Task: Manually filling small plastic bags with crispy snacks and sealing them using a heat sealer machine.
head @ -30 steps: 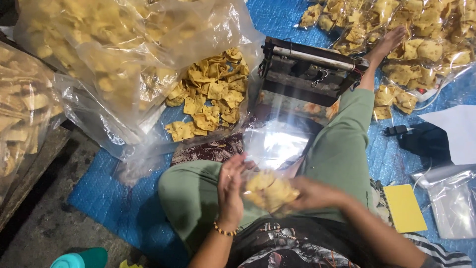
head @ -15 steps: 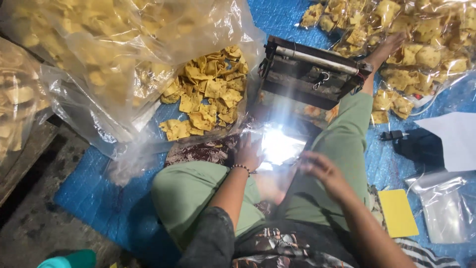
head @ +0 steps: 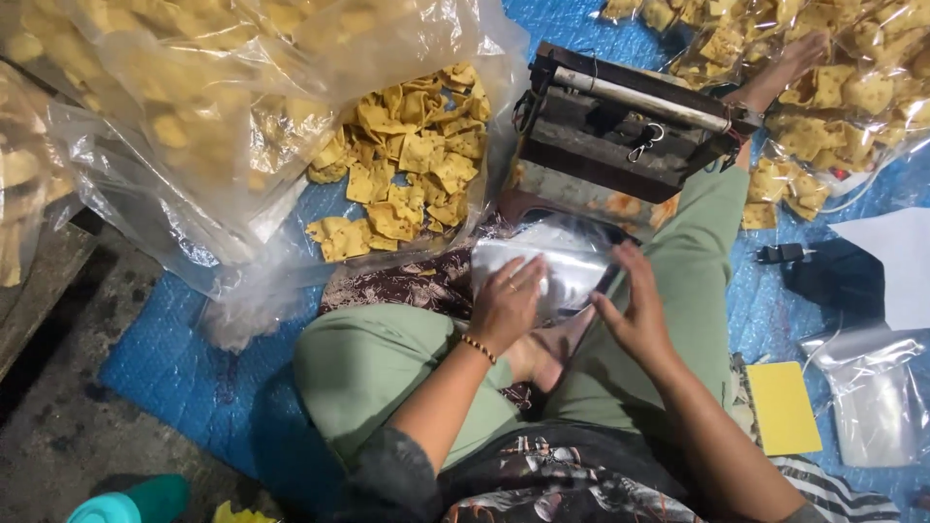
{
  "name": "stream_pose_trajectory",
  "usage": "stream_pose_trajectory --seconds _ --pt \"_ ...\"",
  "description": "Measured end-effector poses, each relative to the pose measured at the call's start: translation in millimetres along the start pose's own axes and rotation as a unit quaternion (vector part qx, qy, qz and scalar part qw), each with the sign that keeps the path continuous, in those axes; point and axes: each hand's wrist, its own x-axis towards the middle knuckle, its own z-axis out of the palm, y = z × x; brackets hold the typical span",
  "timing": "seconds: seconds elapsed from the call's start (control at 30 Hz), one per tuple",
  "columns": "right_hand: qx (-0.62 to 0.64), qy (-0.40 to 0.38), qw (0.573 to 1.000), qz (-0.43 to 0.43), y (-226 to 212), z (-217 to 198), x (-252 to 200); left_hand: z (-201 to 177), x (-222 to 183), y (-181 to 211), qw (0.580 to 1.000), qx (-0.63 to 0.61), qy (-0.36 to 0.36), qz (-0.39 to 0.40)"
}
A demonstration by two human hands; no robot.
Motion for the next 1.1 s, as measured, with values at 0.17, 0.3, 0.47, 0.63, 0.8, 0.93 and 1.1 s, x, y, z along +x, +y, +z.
stream_pose_trajectory --seconds 0.17,0.3,0.47,0.63,0.8,0.93,1.1 --pt "-0.011 -0.057 0.998 -0.028 27 7 27 -41 -3 33 0.997 -0.075 0.026 0.008" --pt "-0.042 -0.210 0.977 0.022 65 30 14 -99 21 44 0.976 -0.169 0.007 -0.138" --pt "-0.009 -0.282 0.956 0.077 -4 26 34 -109 34 2 0.953 -0.159 -0.134 -0.218" --pt "0.138 -0.293 0.929 0.180 -8 36 52 -107 50 -20 0.921 -0.223 -0.174 -0.266" --pt "0.315 -0.034 0.914 0.253 -28 62 80 -49 20 -49 0.705 -0.593 -0.028 -0.388" --pt "0.494 0.102 0.827 0.248 -46 91 119 -72 27 -53 0.721 -0.566 -0.048 -0.398" --pt "0.531 -0.004 0.801 0.277 -58 139 158 -155 64 -101 0.607 -0.581 0.209 -0.500"
